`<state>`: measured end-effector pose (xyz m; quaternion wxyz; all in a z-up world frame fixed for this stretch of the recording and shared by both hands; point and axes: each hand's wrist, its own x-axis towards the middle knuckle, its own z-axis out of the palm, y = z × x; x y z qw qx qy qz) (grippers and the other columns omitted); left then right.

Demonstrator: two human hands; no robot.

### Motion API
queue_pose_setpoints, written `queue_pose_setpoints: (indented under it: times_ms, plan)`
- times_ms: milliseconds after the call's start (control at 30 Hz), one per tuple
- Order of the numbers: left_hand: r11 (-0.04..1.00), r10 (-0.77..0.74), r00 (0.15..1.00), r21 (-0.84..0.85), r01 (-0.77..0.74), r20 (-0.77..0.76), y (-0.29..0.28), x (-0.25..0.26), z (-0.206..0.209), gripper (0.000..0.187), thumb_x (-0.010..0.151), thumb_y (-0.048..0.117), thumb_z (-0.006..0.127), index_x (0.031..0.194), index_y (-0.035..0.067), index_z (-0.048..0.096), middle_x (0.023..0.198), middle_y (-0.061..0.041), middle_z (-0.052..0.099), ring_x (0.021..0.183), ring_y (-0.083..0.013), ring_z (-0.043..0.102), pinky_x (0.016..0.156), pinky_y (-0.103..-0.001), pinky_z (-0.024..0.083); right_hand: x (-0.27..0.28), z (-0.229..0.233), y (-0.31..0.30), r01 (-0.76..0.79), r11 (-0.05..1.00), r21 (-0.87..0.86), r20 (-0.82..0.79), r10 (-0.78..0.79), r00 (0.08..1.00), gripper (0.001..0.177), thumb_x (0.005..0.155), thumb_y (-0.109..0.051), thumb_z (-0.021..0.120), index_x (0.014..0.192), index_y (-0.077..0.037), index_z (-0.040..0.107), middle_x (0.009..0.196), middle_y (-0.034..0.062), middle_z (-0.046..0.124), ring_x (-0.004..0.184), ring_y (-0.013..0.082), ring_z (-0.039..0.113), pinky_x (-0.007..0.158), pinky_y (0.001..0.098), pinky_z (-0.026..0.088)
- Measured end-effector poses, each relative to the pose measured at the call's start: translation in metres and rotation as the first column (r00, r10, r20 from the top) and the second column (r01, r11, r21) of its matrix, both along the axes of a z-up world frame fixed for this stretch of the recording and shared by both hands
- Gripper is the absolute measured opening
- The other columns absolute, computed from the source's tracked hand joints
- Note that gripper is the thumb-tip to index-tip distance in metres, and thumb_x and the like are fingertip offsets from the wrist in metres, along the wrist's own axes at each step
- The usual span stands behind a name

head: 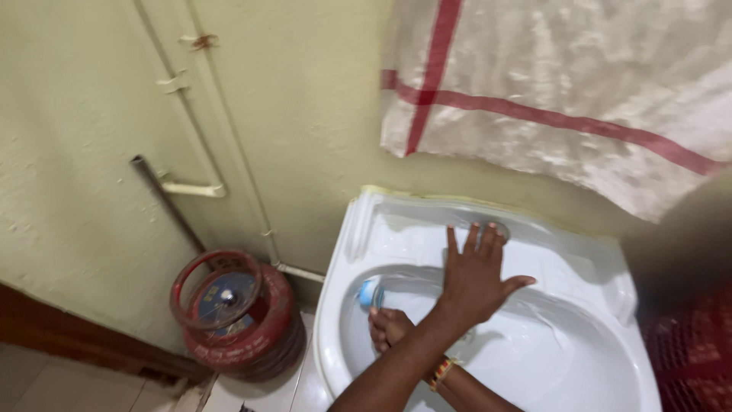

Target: The person scrubs the interior basin and rim of a white wall-mounted sink using a blue toothbrush. They repeatedly scrub the surface and rinse the brush under the running tap water throughout the clip.

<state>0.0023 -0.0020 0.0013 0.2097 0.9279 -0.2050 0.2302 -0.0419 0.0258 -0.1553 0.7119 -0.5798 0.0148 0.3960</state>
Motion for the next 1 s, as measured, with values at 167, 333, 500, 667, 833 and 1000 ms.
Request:
queue_pose_setpoints:
  times_ms: [167, 333, 500, 667, 833, 1000]
  plan:
    - [0.993, -0.090, 0.993, -0.081, 0.085, -0.070, 0.015, -0.001, 0.014, 0.086, 0.098, 0.069, 0.033, 0.150, 0.002, 0.047, 0.161, -0.016, 0.041, 0.153, -0.0392, 0.028, 0.122, -0.071, 0.002, 0.017, -0.053, -0.052, 0.605, 0.778, 0.171, -0.249, -0.560, 0.790, 0.020, 0.099, -0.027, 0.061, 0.086, -0.016, 0.052, 0.062, -0.0034, 0.046, 0.051, 0.0102, 0.043, 0.044, 0.0272, 0.035]
    - [0.983, -0.130, 0.991, -0.139, 0.124, -0.040, 0.021, -0.005, 0.022, 0.074, 0.102, 0.061, 0.043, 0.142, 0.000, 0.054, 0.156, -0.019, 0.047, 0.154, -0.0416, 0.027, 0.121, -0.071, 0.003, 0.049, -0.052, -0.208, 0.940, 0.334, 0.072, -0.396, -0.855, 0.334, 0.021, 0.101, -0.014, 0.043, 0.080, -0.017, 0.047, 0.064, -0.0032, 0.042, 0.051, 0.0079, 0.039, 0.044, 0.0240, 0.026]
    - [0.973, -0.156, 0.986, -0.160, 0.165, 0.064, 0.020, -0.001, 0.017, 0.072, 0.102, 0.058, 0.047, 0.141, -0.002, 0.055, 0.154, -0.021, 0.049, 0.153, -0.0403, 0.027, 0.120, -0.069, 0.003, 0.041, -0.022, -0.151, 0.904, 0.407, 0.128, -0.323, -0.845, 0.426, 0.021, 0.101, -0.011, 0.047, 0.081, -0.015, 0.050, 0.063, -0.0024, 0.046, 0.052, 0.0098, 0.039, 0.046, 0.0251, 0.031]
    - [0.960, -0.205, 0.979, -0.198, 0.196, -0.024, 0.029, 0.001, 0.027, 0.061, 0.102, 0.052, 0.047, 0.137, 0.004, 0.059, 0.153, -0.017, 0.052, 0.153, -0.0379, 0.029, 0.120, -0.070, 0.001, 0.012, 0.035, -0.071, 0.572, 0.810, 0.132, -0.493, -0.447, 0.746, 0.026, 0.102, -0.027, 0.056, 0.079, -0.018, 0.051, 0.059, -0.0031, 0.045, 0.045, 0.0099, 0.038, 0.040, 0.0242, 0.028]
    - [0.964, -0.203, 0.978, -0.186, 0.191, -0.045, 0.031, 0.001, 0.030, 0.062, 0.102, 0.054, 0.047, 0.136, 0.004, 0.060, 0.152, -0.016, 0.052, 0.151, -0.0387, 0.030, 0.119, -0.071, 0.000, 0.020, 0.055, -0.154, 0.789, 0.567, 0.236, -0.651, -0.511, 0.561, 0.021, 0.099, -0.014, 0.049, 0.079, -0.016, 0.053, 0.058, -0.0058, 0.047, 0.042, 0.0041, 0.035, 0.036, 0.0216, 0.022]
    - [0.963, -0.198, 0.979, -0.195, 0.187, -0.038, 0.028, -0.002, 0.029, 0.067, 0.102, 0.057, 0.046, 0.137, 0.001, 0.059, 0.151, -0.019, 0.051, 0.151, -0.0389, 0.029, 0.120, -0.069, 0.001, 0.012, 0.074, -0.270, 0.958, 0.080, 0.276, -0.735, -0.624, 0.264, 0.022, 0.099, -0.008, 0.043, 0.077, -0.013, 0.043, 0.061, -0.0063, 0.040, 0.046, 0.0042, 0.034, 0.042, 0.0185, 0.029]
